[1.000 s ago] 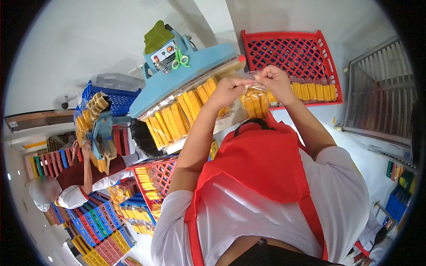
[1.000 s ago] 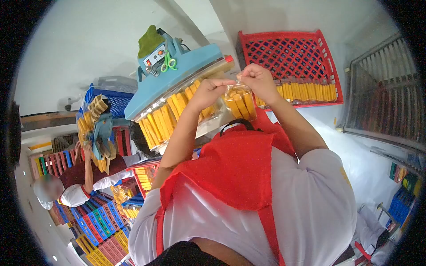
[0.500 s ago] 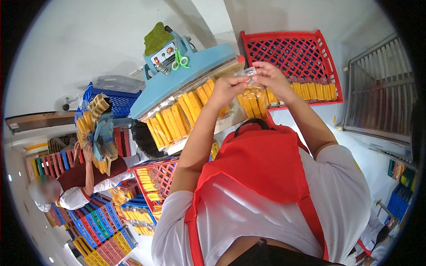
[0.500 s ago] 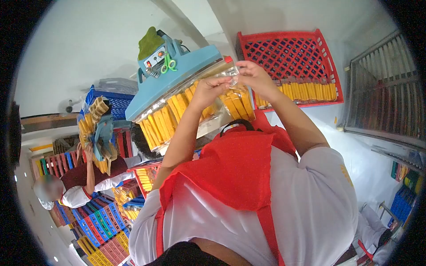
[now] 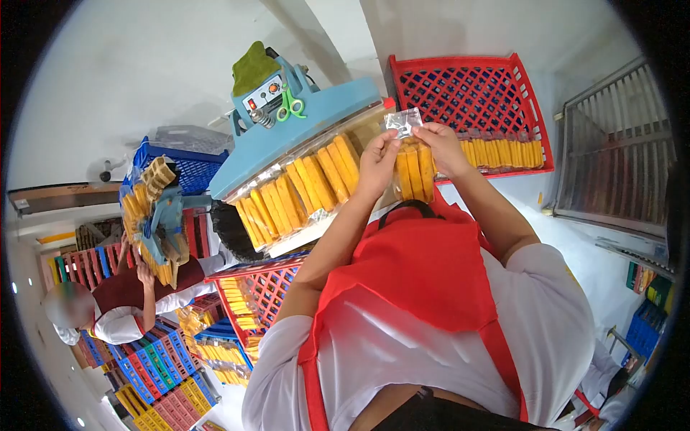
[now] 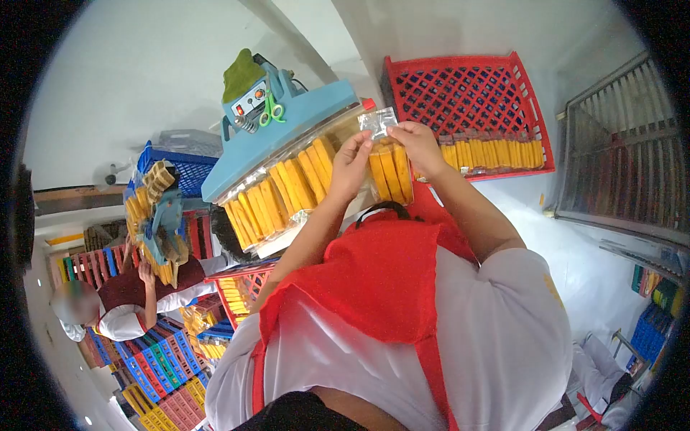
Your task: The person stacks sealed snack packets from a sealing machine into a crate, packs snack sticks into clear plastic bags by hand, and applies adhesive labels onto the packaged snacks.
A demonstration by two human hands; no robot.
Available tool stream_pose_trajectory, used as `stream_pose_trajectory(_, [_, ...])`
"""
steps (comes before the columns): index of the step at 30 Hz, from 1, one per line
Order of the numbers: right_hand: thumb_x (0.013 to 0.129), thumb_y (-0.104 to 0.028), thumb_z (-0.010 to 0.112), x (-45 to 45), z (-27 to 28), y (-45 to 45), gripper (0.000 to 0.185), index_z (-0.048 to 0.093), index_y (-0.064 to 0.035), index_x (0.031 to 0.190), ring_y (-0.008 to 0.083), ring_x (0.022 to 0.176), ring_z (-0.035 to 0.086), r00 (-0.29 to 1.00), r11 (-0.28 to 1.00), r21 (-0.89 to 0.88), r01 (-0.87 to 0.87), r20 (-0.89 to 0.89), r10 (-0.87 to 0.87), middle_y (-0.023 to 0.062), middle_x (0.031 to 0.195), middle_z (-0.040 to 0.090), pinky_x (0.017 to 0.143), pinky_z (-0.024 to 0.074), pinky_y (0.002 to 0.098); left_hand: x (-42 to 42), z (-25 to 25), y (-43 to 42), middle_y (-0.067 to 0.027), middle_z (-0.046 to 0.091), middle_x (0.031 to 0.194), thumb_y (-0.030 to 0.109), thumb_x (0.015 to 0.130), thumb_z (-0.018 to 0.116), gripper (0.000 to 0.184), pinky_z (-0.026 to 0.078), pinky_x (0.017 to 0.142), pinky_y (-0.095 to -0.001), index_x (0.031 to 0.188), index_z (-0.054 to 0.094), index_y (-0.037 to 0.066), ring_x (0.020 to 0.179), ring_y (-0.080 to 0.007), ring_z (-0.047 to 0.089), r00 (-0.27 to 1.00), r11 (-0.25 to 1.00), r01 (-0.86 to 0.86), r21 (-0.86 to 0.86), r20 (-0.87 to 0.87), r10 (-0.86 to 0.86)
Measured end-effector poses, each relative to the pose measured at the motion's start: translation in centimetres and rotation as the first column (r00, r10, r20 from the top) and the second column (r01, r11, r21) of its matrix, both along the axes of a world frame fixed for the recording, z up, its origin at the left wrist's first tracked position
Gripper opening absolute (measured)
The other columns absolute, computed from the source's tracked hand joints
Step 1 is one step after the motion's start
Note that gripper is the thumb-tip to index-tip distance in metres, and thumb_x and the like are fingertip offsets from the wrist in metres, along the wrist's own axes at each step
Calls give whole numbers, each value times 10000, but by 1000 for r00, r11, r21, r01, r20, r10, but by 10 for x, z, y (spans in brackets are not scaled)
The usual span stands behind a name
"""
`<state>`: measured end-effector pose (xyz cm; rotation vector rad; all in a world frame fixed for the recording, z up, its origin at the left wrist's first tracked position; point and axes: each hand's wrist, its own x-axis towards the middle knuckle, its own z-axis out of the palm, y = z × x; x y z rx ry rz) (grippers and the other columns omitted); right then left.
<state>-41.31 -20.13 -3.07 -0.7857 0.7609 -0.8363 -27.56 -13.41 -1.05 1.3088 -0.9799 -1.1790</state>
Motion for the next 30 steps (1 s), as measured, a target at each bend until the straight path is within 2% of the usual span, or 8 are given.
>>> stream_pose_trajectory(4, [780,-100,552,7,-7,-11,118,563,17,772,111,613,530,996,986,141,89,8,-91,47,709,561,570,438,248,-3,-26,-14,-52,512,992,150,837,500,337,389,765,-218,1125,434,-13,854,-102,480,986,995,-34,-94,161,49])
stream_pose_trajectory(9, [765,-75,557,15,-29,-29,100,559,24,762,147,588,544,974,953,203,224,-70,-214,72,689,564,551,453,270,-4,-21,-35,-75,513,932,139,834,499,394,421,676,-221,1176,382,-17,806,-107,503,1000,986,5,168,-21,-2])
stream_pose_trajectory(12, [753,-64,565,18,-38,-40,88,559,24,755,159,590,543,968,936,249,249,-90,-234,73,675,562,544,452,280,-3,-25,-45,-82,515,934,137,835,498,386,425,688,-224,1169,387,-21,798,-109,509,980,987,3,163,-195,30])
stream_pose_trajectory(19, [753,-85,577,53,-43,-63,120,556,30,782,159,596,543,991,961,246,128,-80,-112,77,697,566,547,451,288,12,-35,-50,-92,514,971,142,839,492,365,418,741,-243,1145,404,-36,860,-127,499,934,969,-191,155,-276,228])
stream_pose_trajectory(21, [762,-103,575,55,-36,-64,137,556,28,797,155,612,550,996,962,265,68,-66,-52,80,720,571,556,455,290,18,-41,-51,-104,510,1003,146,840,491,355,406,766,-249,1127,417,-49,891,-139,489,907,934,-323,155,-230,352])
stream_pose_trajectory(23, [781,-146,567,51,-12,-54,196,543,17,887,142,685,562,983,945,282,-164,123,134,82,816,577,601,462,292,19,-46,-53,-108,511,1005,152,836,498,357,402,772,-251,1116,422,-56,890,-145,489,911,920,-371,129,-141,387])
stream_pose_trajectory(28, [795,-168,554,43,-24,-24,279,503,1,1010,127,782,554,969,965,86,-248,15,248,70,921,563,665,454,272,26,-70,-56,-155,496,1032,173,813,527,394,388,802,-276,1096,426,-82,912,-193,481,864,892,-451,-24,238,443])
stream_pose_trajectory(30, [795,-163,552,45,-30,-22,304,487,1,1043,126,797,549,974,973,46,-225,-10,226,63,934,559,679,449,263,22,-39,-53,-290,389,1138,190,767,552,460,316,905,-364,1084,423,-118,1054,-364,399,816,895,-440,69,447,367])
